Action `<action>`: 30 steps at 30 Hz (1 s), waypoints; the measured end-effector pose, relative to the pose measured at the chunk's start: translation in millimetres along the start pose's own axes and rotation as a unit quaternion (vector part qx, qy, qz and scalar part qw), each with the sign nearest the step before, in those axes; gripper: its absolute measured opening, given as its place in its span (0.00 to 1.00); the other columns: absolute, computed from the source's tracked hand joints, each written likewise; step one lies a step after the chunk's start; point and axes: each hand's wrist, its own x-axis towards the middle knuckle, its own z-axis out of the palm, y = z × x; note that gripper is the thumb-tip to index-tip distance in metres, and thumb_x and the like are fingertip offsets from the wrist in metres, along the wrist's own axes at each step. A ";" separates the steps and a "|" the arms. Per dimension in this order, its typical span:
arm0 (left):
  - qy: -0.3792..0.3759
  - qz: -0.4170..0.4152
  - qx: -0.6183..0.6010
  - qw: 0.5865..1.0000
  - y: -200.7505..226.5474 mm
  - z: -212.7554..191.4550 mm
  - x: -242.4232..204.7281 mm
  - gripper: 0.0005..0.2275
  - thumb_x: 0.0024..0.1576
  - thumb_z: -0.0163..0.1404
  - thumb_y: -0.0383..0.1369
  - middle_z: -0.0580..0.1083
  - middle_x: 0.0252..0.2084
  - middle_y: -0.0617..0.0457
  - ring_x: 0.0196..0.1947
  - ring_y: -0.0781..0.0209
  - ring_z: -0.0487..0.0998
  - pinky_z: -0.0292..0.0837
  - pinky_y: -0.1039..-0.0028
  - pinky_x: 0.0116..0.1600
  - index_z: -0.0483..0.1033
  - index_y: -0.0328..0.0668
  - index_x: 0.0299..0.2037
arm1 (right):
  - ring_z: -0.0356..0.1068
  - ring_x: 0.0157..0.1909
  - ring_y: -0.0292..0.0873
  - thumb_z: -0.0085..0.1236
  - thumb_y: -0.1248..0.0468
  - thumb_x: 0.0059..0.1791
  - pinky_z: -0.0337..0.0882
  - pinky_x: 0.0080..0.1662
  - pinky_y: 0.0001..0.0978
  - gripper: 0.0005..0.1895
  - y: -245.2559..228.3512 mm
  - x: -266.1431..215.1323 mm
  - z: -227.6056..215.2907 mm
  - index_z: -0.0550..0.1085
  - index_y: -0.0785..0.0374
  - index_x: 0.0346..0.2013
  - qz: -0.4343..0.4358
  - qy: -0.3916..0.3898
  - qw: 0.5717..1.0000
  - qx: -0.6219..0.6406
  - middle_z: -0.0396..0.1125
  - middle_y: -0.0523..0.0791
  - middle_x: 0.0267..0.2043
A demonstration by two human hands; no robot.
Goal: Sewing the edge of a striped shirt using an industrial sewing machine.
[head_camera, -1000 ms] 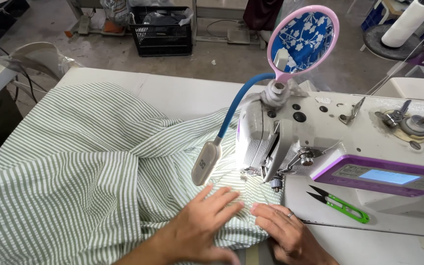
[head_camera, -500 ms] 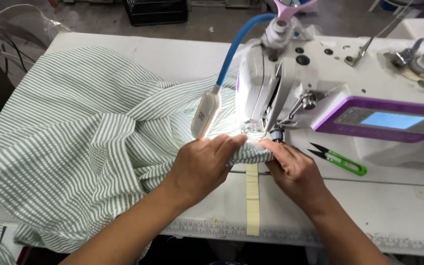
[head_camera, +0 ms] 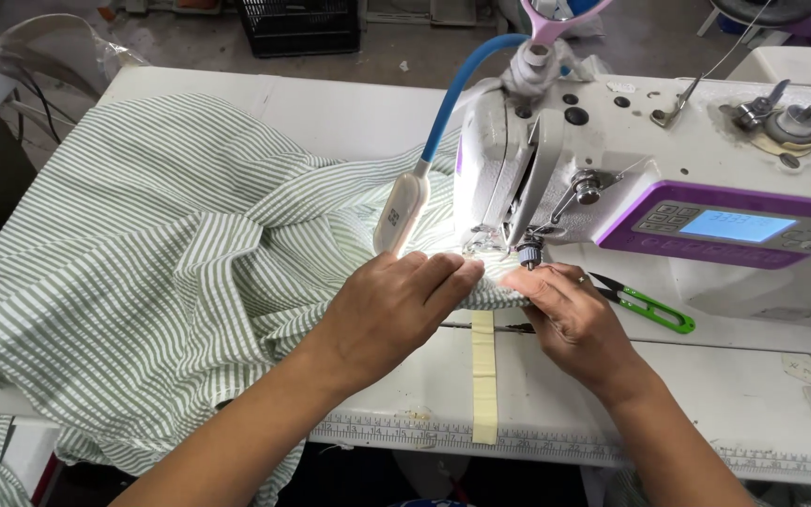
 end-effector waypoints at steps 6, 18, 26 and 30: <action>-0.111 0.021 -0.143 0.983 15.5 -14.6 -1.0 0.08 0.62 0.53 0.24 0.73 0.35 0.51 0.23 0.57 0.74 0.70 0.73 0.22 0.75 0.39 0.50 | 0.74 0.54 0.51 0.46 0.78 0.45 0.65 0.57 0.44 0.22 10.5 -21.1 5.5 0.77 0.61 0.49 0.026 -0.116 0.971 0.208 0.75 0.48 0.49; -0.252 -0.033 -0.313 0.915 38.9 -9.4 -12.0 0.16 0.54 0.44 0.43 0.70 0.31 0.50 0.28 0.52 0.71 0.65 0.59 0.34 0.72 0.40 0.44 | 0.67 0.62 0.54 0.44 0.69 0.48 0.64 0.57 0.50 0.18 6.3 -59.6 13.8 0.73 0.67 0.52 -0.113 -0.151 0.981 0.038 0.67 0.50 0.53; -0.202 -0.051 -0.088 0.974 -6.0 48.4 -59.4 0.22 0.66 0.40 0.49 0.71 0.65 0.46 0.65 0.39 0.67 0.64 0.43 0.53 0.72 0.46 0.62 | 0.66 0.68 0.56 0.44 0.78 0.35 0.62 0.64 0.56 0.30 17.7 -52.8 12.8 0.72 0.69 0.52 -0.170 -0.184 0.968 0.030 0.67 0.53 0.64; -0.200 -0.053 -0.121 0.971 -9.9 44.2 -56.7 0.23 0.66 0.41 0.50 0.71 0.64 0.44 0.65 0.36 0.68 0.66 0.38 0.51 0.73 0.44 0.61 | 0.65 0.69 0.57 0.46 0.73 0.28 0.61 0.64 0.55 0.38 24.5 -58.4 16.4 0.71 0.69 0.55 -0.170 -0.199 0.965 0.028 0.66 0.53 0.66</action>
